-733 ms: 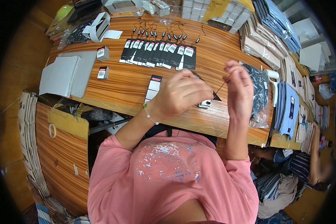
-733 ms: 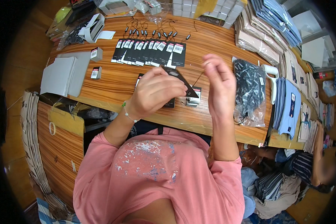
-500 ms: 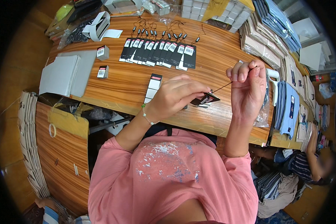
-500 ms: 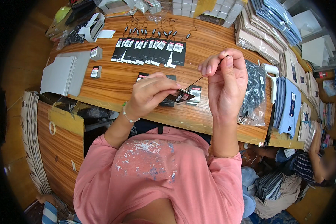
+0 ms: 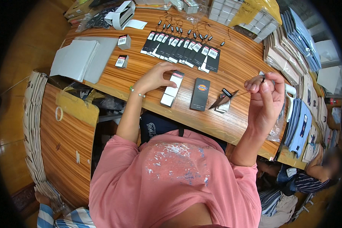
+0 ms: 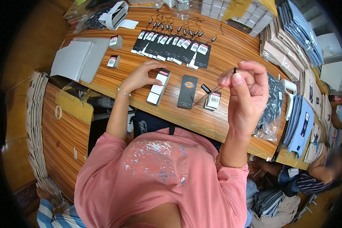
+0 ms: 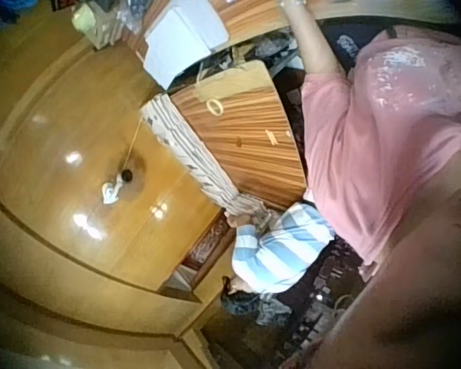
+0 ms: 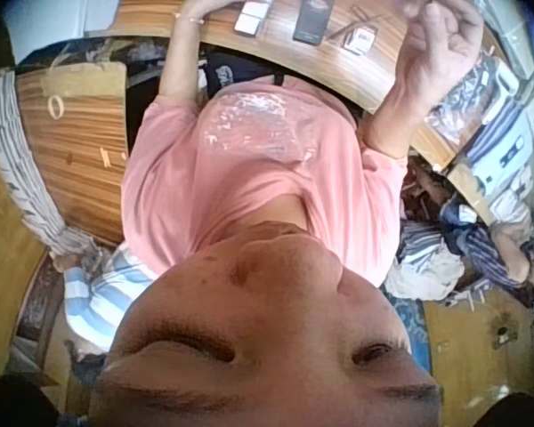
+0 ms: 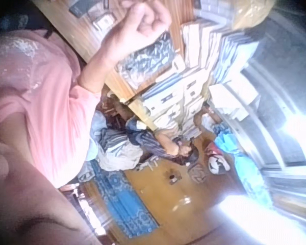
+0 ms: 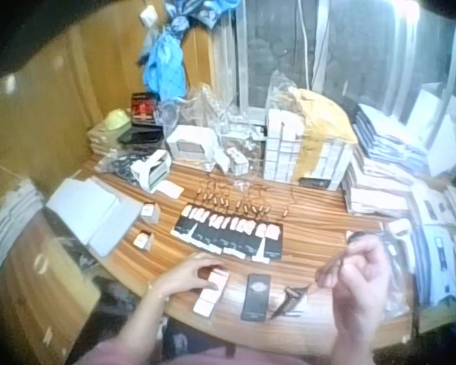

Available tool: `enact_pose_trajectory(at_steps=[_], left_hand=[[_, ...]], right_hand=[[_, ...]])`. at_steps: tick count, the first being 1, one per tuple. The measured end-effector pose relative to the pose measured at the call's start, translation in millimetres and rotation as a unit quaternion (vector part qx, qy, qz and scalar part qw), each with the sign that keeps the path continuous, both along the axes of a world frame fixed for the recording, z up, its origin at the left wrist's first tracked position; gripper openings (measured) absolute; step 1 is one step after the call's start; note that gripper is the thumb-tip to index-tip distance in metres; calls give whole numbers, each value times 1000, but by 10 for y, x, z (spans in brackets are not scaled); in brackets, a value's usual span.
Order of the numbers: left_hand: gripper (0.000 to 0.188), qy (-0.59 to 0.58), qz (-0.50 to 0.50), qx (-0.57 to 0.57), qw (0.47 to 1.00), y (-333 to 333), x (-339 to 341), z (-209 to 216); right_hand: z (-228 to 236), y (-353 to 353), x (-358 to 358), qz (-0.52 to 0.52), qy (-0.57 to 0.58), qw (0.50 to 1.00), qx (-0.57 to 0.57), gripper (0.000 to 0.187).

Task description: The person attaches plastic security tags to clothing items by hand, handling one item at a time from a stack on a table.

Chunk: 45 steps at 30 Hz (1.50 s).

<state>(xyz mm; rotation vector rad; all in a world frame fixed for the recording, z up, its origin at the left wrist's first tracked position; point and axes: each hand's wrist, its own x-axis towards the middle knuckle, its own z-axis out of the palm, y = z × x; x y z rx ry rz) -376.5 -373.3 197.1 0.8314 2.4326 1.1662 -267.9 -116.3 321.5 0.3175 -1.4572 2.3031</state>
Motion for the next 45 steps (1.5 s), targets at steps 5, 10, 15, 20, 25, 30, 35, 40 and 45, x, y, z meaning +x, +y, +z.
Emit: enact_pose_trajectory(at_steps=[5, 10, 15, 20, 25, 30, 35, 40, 45], left_hand=[[45, 17, 52, 67, 996, -2, 49, 43], [27, -168, 142, 254, 942, 18, 172, 226], [14, -116, 158, 276, 941, 300, 489, 836], [17, -35, 178, 191, 965, 326, 398, 780], [24, -60, 180, 92, 978, 115, 119, 286], [25, 212, 163, 24, 963, 117, 90, 0], [24, -123, 144, 179, 965, 159, 323, 581], [21, -41, 133, 236, 962, 452, 627, 1013], [18, 23, 103, 234, 966, 619, 724, 1054]], right_hand=[[-63, -36, -17, 29, -29, 999, -14, 15], [-132, -135, -17, 46, -62, 997, 31, 15], [-201, -406, 58, 9, -93, 977, 192, 15], [-200, -406, 51, -6, -87, 977, 193, 15], [-173, -270, 80, 1, -98, 983, 156, 18], [-159, -246, 73, 7, -103, 983, 154, 19], [-215, -260, 66, 27, -128, 977, 167, 21], [-295, -397, 62, -1, -112, 959, 260, 18], [-346, -433, 40, -129, -8, 928, 349, 17]])
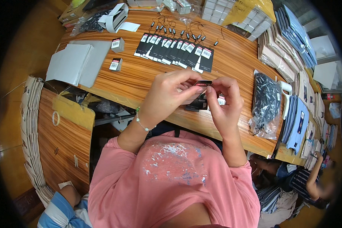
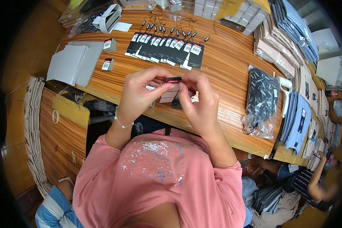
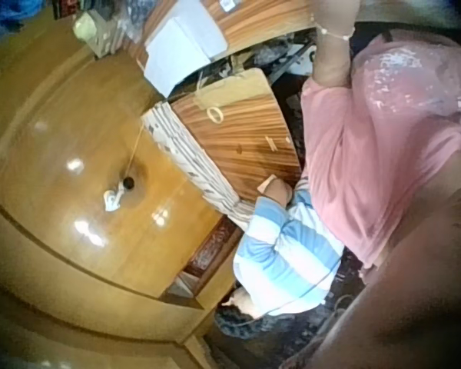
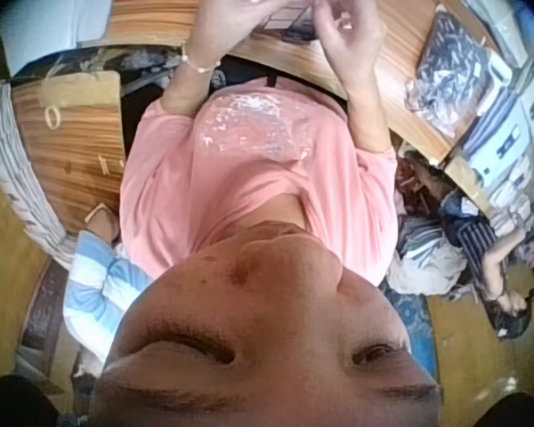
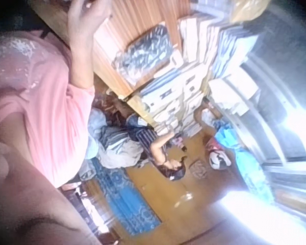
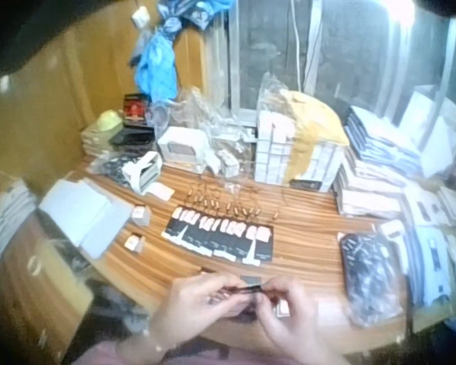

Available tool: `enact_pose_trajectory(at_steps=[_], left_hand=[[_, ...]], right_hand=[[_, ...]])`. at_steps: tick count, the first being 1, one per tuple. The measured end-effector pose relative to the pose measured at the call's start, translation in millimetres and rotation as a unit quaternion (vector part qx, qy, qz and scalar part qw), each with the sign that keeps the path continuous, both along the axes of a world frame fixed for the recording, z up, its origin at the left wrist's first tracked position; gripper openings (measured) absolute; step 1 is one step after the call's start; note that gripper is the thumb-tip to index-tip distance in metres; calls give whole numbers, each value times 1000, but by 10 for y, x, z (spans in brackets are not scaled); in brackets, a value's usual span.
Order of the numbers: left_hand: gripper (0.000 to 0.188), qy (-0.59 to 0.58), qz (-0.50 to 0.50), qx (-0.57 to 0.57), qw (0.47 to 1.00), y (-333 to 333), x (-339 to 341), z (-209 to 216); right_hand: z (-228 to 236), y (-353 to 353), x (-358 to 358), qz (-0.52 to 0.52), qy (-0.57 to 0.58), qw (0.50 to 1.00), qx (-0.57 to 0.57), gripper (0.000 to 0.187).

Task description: The person attaches plastic security tags to clothing items by hand, handling one item at a time from a stack on a table.

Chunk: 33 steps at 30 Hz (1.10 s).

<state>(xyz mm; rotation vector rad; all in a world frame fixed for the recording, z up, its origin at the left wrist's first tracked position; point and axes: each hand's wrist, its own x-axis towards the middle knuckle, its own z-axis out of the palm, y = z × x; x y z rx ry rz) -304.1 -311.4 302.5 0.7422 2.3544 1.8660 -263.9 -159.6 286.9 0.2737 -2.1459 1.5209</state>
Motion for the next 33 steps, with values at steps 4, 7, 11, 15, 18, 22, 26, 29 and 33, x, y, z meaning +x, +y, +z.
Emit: enact_pose_trajectory(at_steps=[4, 7, 11, 15, 18, 22, 26, 29, 33], left_hand=[[18, 43, -16, -7, 999, 43, 19, -7], [19, 45, -30, -23, 998, 50, 9, 9], [17, 13, -25, -2, 1000, 93, 38, 55], [15, 170, -8, -54, 984, 124, 56, 32], [14, 239, -13, -83, 967, 123, 46, 39], [14, 213, 0, -47, 976, 163, 40, 39], [14, 261, 1, -77, 962, 185, 44, 70], [14, 290, -2, -88, 953, 177, 17, 67], [16, 376, 5, -96, 922, 160, -51, 63]], right_hand=[[20, 30, 14, -17, 37, 998, 56, 19], [-1, 87, 18, -23, 73, 990, 114, 19], [-70, 94, -12, -47, 133, 980, 138, 19], [-67, 41, 10, 53, -89, 951, -291, 21], [-24, 150, -11, 141, -160, 884, -417, 22], [-103, 140, -3, -24, 66, 998, -3, 20], [-65, 204, -17, -50, 162, 967, 188, 19], [-77, 177, 3, -29, 38, 998, -30, 21], [135, 276, 21, 153, -171, 928, -294, 26]])
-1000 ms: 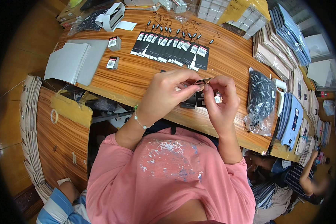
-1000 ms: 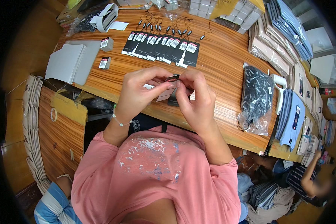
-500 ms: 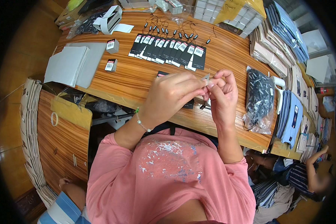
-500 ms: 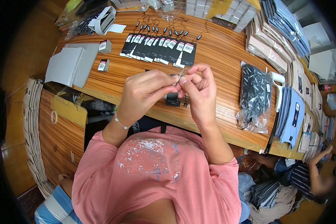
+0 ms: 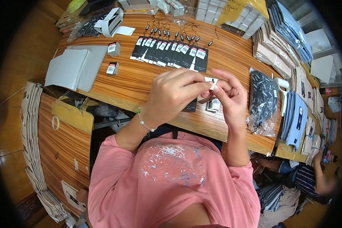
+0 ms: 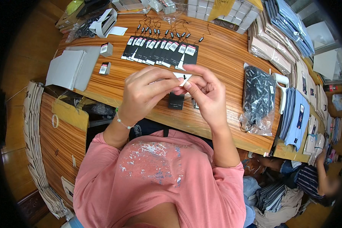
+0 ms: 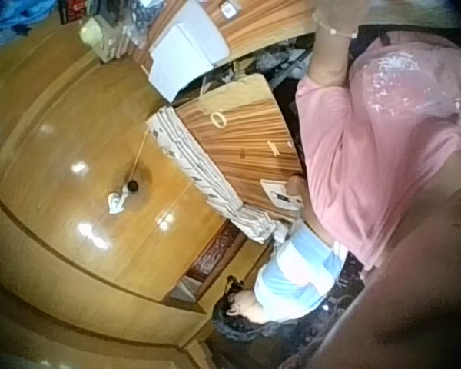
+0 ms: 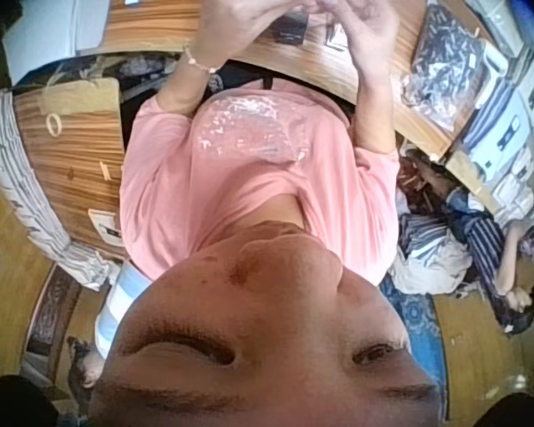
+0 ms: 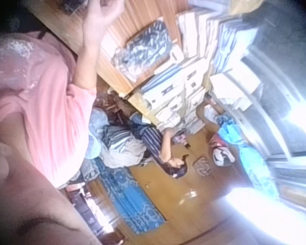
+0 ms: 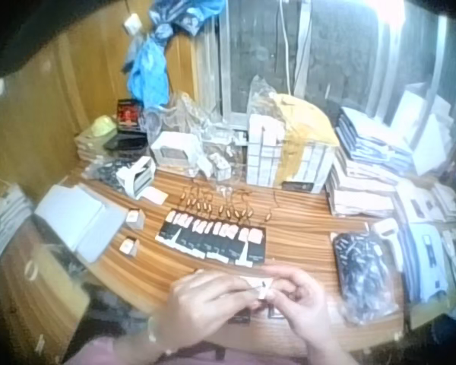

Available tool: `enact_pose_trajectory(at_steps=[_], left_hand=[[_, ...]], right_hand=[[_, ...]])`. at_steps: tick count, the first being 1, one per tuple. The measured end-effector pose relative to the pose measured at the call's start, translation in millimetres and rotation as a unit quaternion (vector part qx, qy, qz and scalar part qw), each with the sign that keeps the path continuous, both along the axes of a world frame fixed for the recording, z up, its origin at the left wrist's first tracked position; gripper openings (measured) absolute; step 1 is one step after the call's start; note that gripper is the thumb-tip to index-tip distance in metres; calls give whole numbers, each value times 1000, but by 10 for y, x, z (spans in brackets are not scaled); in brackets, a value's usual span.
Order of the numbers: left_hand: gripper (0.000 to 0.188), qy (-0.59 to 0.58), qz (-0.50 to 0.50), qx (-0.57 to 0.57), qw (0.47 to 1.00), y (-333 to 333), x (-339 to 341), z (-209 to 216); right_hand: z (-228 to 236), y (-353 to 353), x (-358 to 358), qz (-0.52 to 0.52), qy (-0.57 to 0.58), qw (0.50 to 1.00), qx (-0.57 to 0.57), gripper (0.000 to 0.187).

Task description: The person attaches plastic security tags to clothing items by hand, handling one item at a time from a stack on a table.

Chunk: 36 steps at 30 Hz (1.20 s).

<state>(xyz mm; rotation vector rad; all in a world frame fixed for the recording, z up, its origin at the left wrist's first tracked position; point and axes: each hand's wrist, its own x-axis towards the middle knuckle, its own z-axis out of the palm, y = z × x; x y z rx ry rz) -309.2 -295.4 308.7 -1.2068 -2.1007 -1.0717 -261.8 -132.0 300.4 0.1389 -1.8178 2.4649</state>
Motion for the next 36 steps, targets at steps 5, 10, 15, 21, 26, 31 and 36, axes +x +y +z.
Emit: enact_pose_trajectory(at_steps=[5, 10, 15, 21, 26, 31, 36], left_hand=[[17, 116, -6, -41, 992, -4, -74, 26], [16, 157, -44, -35, 986, 43, -113, 9], [14, 19, -108, -17, 994, 44, -125, -128], [14, -377, -155, 102, 907, 57, -54, -113], [25, -489, -304, 229, 785, 155, -98, -169], [34, -595, -406, 254, 646, 230, -153, -323], [41, -504, -305, 311, 746, 257, -33, -366]], right_hand=[[-64, 118, -49, 68, -60, 994, -55, 17], [-119, 113, -52, 28, -76, 995, -49, 9], [-93, 132, -151, -103, 32, 993, -49, 7], [172, 238, -183, -70, 154, 978, -125, 14], [185, 199, -267, -49, 140, 972, -182, 14], [127, 124, -296, -62, 130, 970, -195, 13], [39, 130, -267, -79, 201, 957, -194, 12]])
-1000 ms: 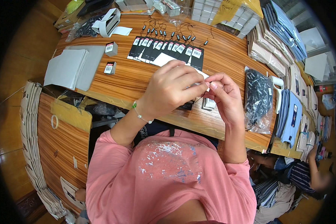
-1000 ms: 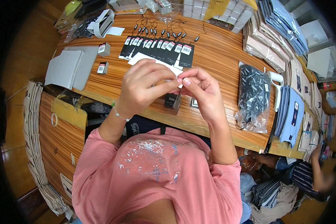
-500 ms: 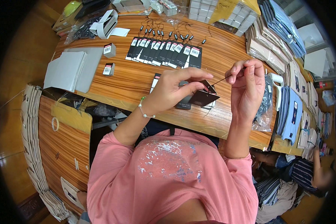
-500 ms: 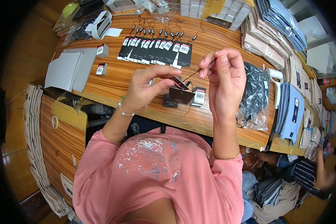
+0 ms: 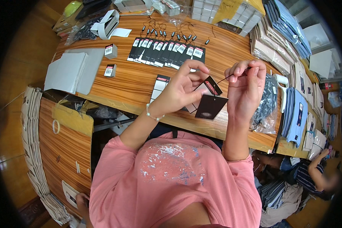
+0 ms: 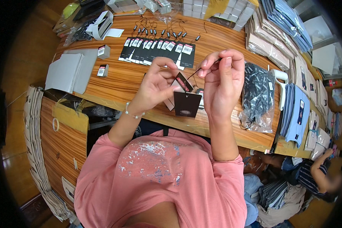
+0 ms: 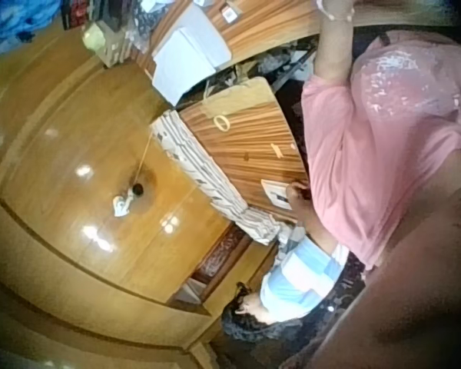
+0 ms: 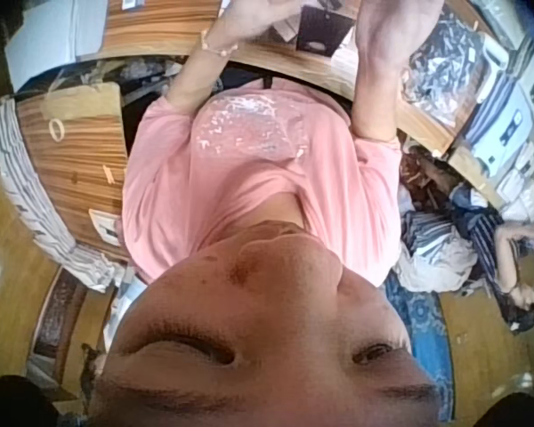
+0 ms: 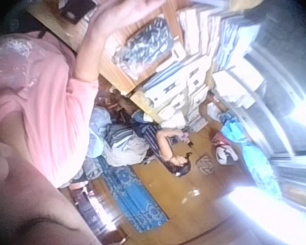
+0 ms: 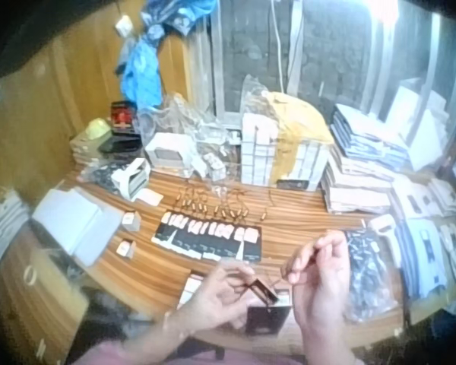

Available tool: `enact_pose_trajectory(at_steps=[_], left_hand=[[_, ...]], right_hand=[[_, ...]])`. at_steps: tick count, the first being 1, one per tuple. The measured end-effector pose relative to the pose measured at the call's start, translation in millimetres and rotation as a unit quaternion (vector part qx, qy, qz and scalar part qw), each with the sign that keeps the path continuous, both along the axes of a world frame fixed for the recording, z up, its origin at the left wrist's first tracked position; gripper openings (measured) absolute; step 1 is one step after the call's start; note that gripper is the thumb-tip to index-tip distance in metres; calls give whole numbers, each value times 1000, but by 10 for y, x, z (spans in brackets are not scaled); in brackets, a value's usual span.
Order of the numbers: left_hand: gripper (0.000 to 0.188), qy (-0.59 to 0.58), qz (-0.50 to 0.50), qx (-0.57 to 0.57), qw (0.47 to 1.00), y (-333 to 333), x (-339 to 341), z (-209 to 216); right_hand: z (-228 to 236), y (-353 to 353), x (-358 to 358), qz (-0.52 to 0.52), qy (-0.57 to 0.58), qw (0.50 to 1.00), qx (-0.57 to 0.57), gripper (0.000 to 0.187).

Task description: The person attaches plastic security tags to clothing items by hand, handling one item at a time from a stack on a table.

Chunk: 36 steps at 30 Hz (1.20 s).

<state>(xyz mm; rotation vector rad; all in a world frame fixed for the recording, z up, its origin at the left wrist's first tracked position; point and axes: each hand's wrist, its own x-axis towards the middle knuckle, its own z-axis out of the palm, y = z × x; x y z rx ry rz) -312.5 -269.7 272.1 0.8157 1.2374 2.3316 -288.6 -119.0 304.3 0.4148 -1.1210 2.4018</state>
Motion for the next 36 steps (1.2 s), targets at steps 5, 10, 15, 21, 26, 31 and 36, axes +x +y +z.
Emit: enact_pose_trajectory(at_steps=[5, 10, 15, 21, 26, 31, 36], left_hand=[[43, 97, 14, -174, 980, -108, 90, 197], [19, 300, 154, -342, 877, -144, 105, 224], [15, 346, 198, -277, 874, -126, 52, 222], [14, 314, 140, -446, 826, -262, 146, 417], [16, 232, 42, -408, 882, -337, 49, 426], [21, 230, -16, -363, 903, -376, 3, 418], [23, 124, -158, -305, 931, -386, -90, 410]], right_hand=[[-99, -45, 16, -41, -23, 998, 43, 11], [-142, -65, 30, -22, -43, 997, 56, 12], [-138, -72, 30, -15, -37, 997, 70, 12], [-176, -74, 42, -71, -86, 984, 141, 10], [-191, -155, 48, -66, -99, 987, 106, 11], [-305, -318, 49, -115, -133, 975, 133, 11], [-344, -291, 21, -90, -158, 973, 145, 11]])
